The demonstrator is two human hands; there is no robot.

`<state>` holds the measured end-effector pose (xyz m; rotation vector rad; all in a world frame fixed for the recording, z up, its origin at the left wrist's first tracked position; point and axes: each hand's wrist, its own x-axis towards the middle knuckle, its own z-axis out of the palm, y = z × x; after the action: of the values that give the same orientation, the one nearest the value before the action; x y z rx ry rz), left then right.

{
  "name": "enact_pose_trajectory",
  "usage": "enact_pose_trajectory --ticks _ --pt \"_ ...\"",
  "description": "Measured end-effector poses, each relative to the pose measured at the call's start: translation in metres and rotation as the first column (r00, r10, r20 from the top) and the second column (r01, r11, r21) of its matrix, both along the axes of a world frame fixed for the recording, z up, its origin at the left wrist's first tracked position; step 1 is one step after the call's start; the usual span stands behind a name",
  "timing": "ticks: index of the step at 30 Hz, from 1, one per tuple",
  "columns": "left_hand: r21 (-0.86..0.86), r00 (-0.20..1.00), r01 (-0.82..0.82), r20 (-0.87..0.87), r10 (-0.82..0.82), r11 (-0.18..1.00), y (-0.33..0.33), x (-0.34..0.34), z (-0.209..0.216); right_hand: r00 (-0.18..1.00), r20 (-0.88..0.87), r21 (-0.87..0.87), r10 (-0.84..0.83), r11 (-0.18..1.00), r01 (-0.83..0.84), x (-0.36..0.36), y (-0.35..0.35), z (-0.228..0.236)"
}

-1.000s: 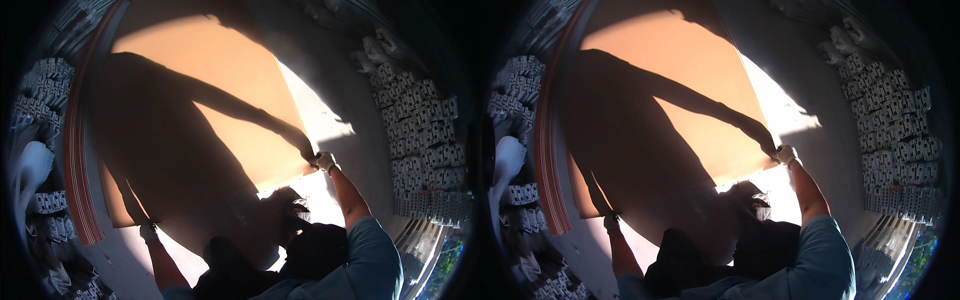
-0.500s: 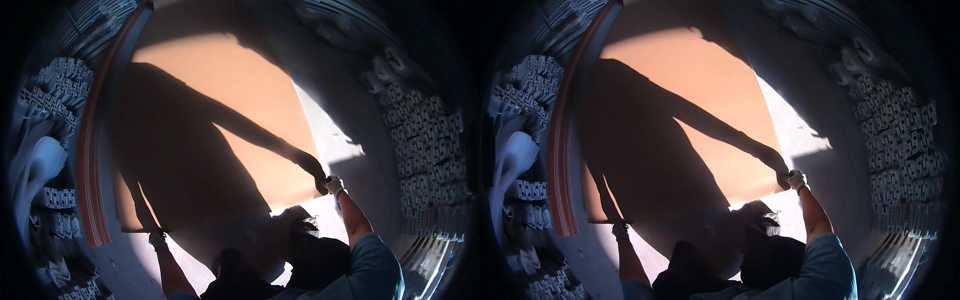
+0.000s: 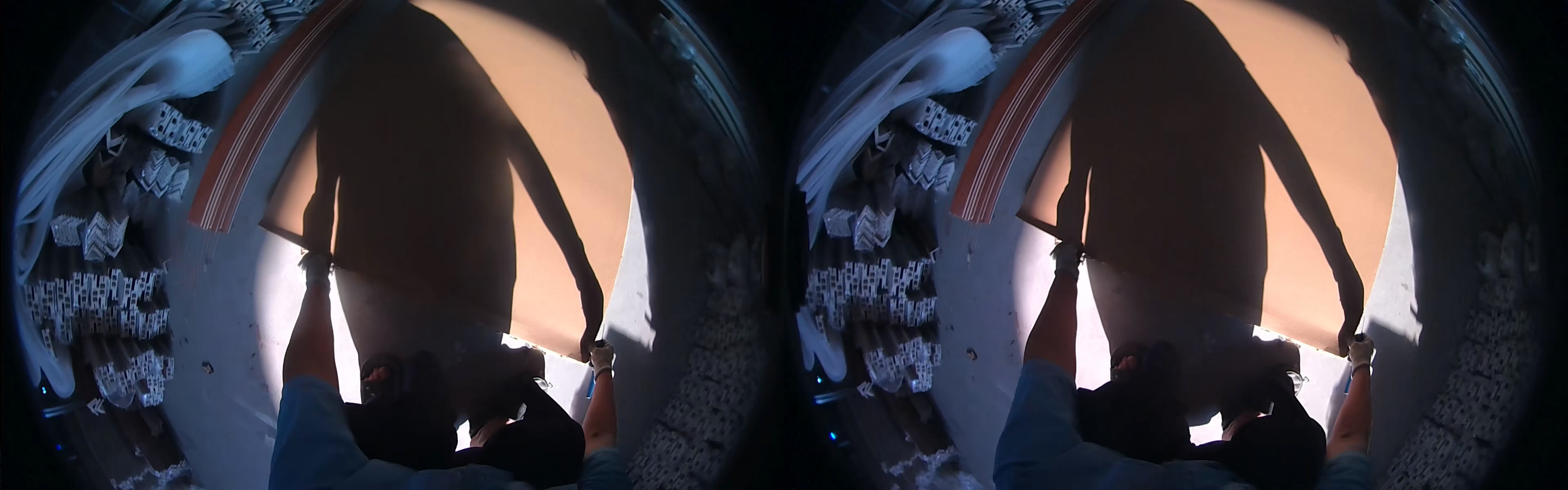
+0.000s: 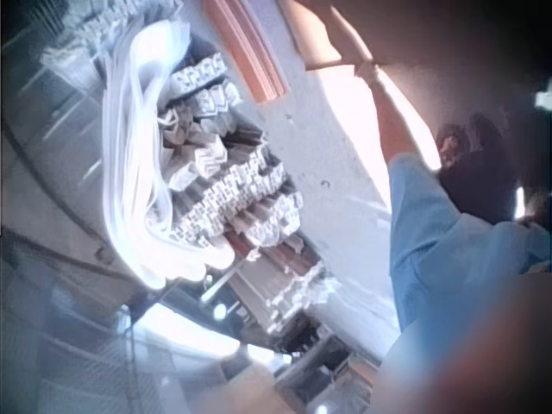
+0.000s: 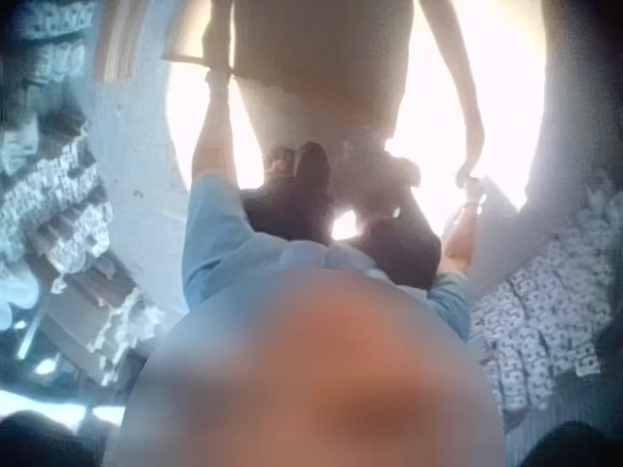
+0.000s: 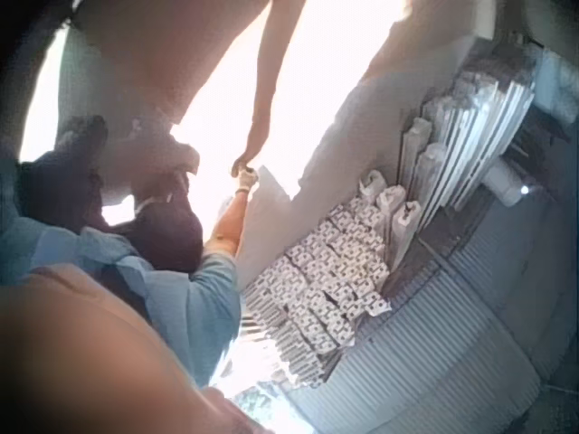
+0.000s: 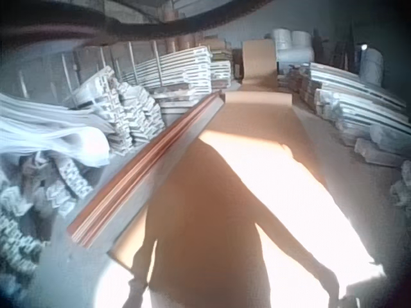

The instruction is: The person cuts a large sheet of cardboard into smaller pieces using a utility knife. They repeatedly position the sheet, score and cut along straight lines, and separate the cut pieces.

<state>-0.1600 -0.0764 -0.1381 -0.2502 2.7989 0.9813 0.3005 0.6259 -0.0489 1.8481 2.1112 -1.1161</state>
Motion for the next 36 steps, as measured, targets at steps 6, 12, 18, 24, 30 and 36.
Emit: enact_pose_trajectory --ticks 6,12,18,24,30,36 --pt "0.492 0.947 -0.32 0.148 0.285 0.809 -0.001 -0.01 -0.032 0.994 -0.111 -0.071 -0.001 0.997 -0.007 0.006 0.014 -0.013" --pt "0.517 0.967 -0.254 0.101 0.236 0.818 -0.021 -0.019 -0.055 0.997 -0.069 0.018 -0.016 1.0 0.018 0.004 0.008 -0.013" --pt "-0.364 0.96 0.225 -0.073 -0.269 0.904 -0.032 -0.025 -0.024 0.999 0.029 0.041 0.018 0.999 -0.019 -0.001 -0.005 0.006" --pt "0.624 0.926 -0.32 0.363 0.098 0.713 -0.017 -0.025 0.006 0.996 0.071 0.097 -0.062 0.994 0.055 -0.015 -0.022 0.034" --pt "0.534 0.906 -0.398 0.354 0.23 0.746 -0.018 -0.035 0.001 0.994 0.069 0.132 0.085 0.987 -0.094 -0.018 -0.029 0.047" --pt "0.52 0.895 -0.434 0.34 0.288 0.735 -0.01 -0.025 0.014 0.995 0.098 0.118 0.014 0.993 -0.026 -0.007 -0.025 0.027"
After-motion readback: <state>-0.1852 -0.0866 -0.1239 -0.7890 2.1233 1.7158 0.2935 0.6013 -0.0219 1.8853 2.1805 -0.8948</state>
